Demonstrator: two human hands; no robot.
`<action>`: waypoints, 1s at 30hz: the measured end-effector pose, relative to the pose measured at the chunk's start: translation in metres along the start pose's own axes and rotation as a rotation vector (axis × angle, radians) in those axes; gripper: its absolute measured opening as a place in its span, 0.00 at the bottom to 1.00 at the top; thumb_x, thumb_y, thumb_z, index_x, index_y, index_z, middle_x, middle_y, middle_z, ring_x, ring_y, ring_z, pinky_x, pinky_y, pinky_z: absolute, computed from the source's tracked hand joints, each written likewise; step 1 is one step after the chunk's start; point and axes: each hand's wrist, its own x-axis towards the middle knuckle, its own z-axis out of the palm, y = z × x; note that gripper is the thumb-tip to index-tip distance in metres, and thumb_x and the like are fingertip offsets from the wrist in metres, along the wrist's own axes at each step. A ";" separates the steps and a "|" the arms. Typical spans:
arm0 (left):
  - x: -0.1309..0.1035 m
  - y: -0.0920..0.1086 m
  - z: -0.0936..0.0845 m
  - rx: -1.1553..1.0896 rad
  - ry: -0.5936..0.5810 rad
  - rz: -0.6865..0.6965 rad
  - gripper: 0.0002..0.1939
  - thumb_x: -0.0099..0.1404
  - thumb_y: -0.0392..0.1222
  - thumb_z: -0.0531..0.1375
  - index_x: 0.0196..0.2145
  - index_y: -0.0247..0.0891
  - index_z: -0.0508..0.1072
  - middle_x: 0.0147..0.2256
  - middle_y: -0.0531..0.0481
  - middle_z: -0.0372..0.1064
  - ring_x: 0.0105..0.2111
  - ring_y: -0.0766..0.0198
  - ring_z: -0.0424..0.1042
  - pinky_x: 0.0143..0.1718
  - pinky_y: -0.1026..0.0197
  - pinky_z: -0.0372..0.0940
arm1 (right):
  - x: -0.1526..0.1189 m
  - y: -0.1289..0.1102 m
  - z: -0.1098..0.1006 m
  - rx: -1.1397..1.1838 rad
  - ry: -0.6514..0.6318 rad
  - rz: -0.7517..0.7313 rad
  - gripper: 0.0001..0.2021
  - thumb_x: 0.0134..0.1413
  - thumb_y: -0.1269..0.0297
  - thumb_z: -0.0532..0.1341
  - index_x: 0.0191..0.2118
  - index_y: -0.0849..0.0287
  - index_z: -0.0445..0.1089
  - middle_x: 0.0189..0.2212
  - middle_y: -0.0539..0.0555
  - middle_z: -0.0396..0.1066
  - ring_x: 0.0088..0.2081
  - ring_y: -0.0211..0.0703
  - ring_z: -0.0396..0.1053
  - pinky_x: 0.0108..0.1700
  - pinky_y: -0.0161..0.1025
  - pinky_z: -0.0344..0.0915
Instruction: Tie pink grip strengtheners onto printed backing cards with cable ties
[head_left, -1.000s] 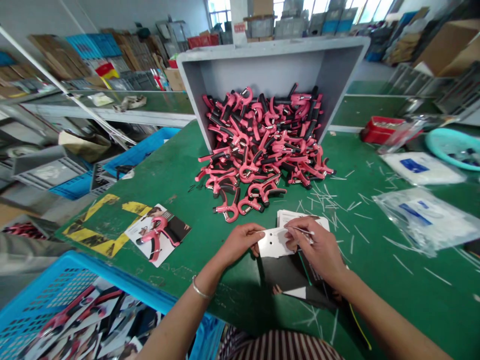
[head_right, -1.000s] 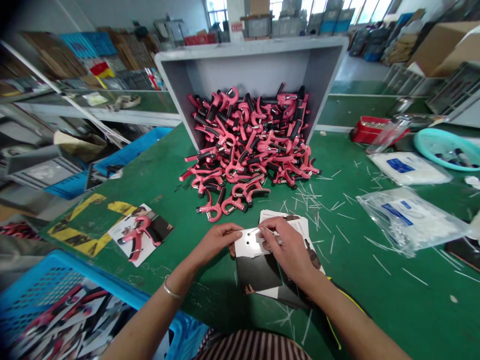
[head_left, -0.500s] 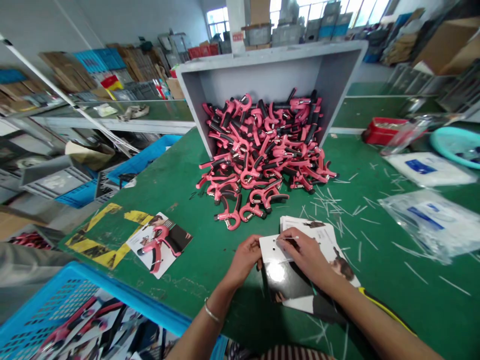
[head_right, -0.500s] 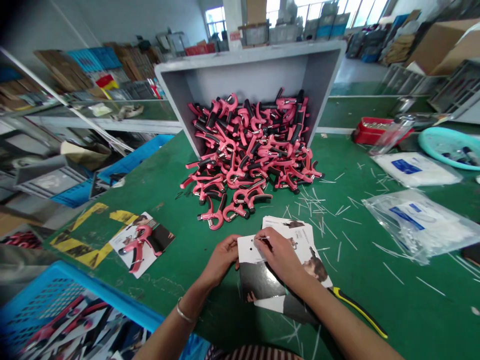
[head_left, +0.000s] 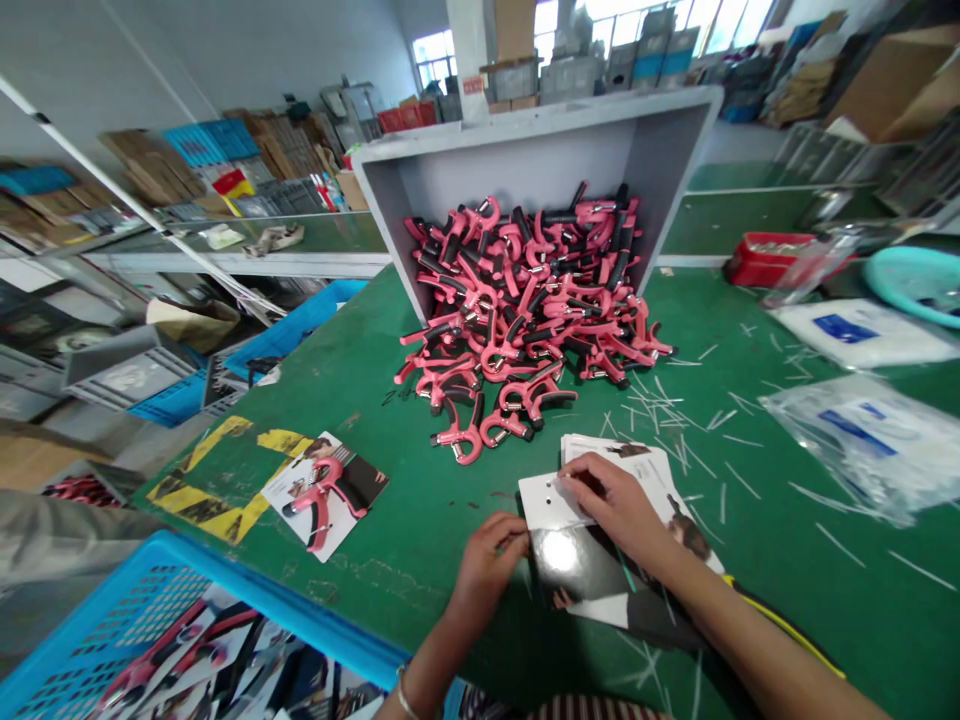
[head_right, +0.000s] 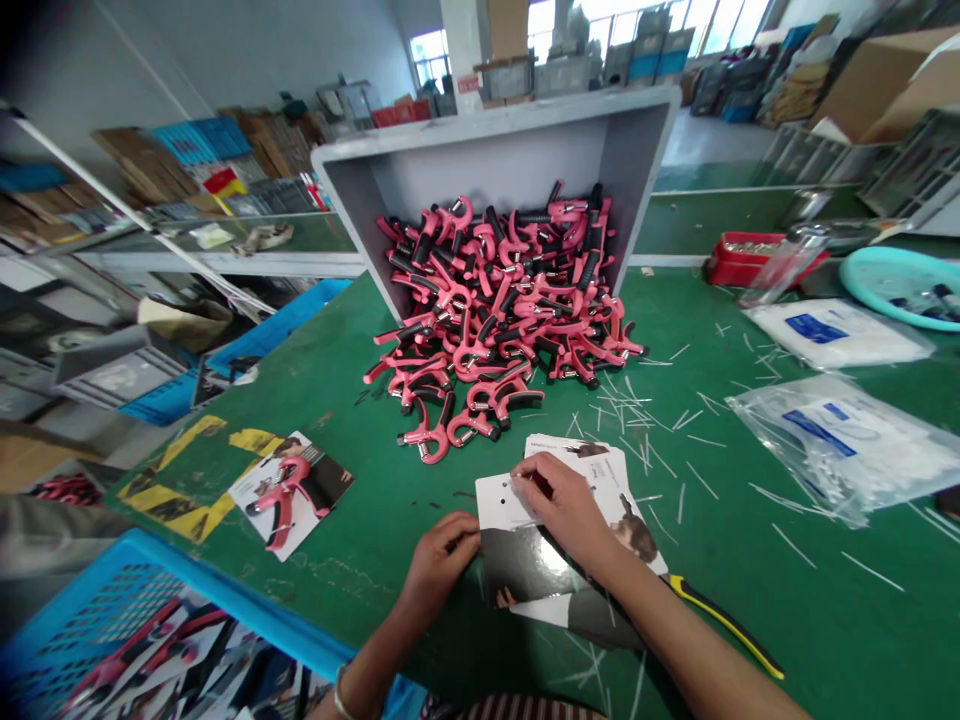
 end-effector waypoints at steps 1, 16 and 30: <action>0.005 0.000 0.004 -0.024 0.072 -0.009 0.08 0.63 0.37 0.59 0.33 0.40 0.79 0.35 0.47 0.71 0.37 0.59 0.70 0.41 0.60 0.63 | -0.001 0.000 0.000 0.021 0.001 0.006 0.06 0.63 0.62 0.58 0.38 0.55 0.70 0.34 0.51 0.72 0.35 0.42 0.68 0.38 0.38 0.63; 0.037 0.013 0.028 -0.519 -0.034 -0.236 0.14 0.57 0.40 0.65 0.41 0.35 0.80 0.37 0.46 0.79 0.37 0.56 0.75 0.45 0.54 0.67 | 0.000 0.001 0.003 -0.118 0.028 -0.015 0.03 0.62 0.66 0.55 0.38 0.55 0.66 0.31 0.48 0.69 0.32 0.41 0.66 0.36 0.37 0.59; 0.041 0.020 0.029 -0.677 0.090 -0.142 0.20 0.56 0.39 0.67 0.46 0.39 0.70 0.42 0.48 0.77 0.41 0.60 0.75 0.45 0.59 0.67 | 0.000 -0.004 -0.001 -0.306 -0.113 -0.200 0.07 0.63 0.68 0.57 0.44 0.56 0.70 0.41 0.56 0.68 0.43 0.47 0.67 0.47 0.43 0.63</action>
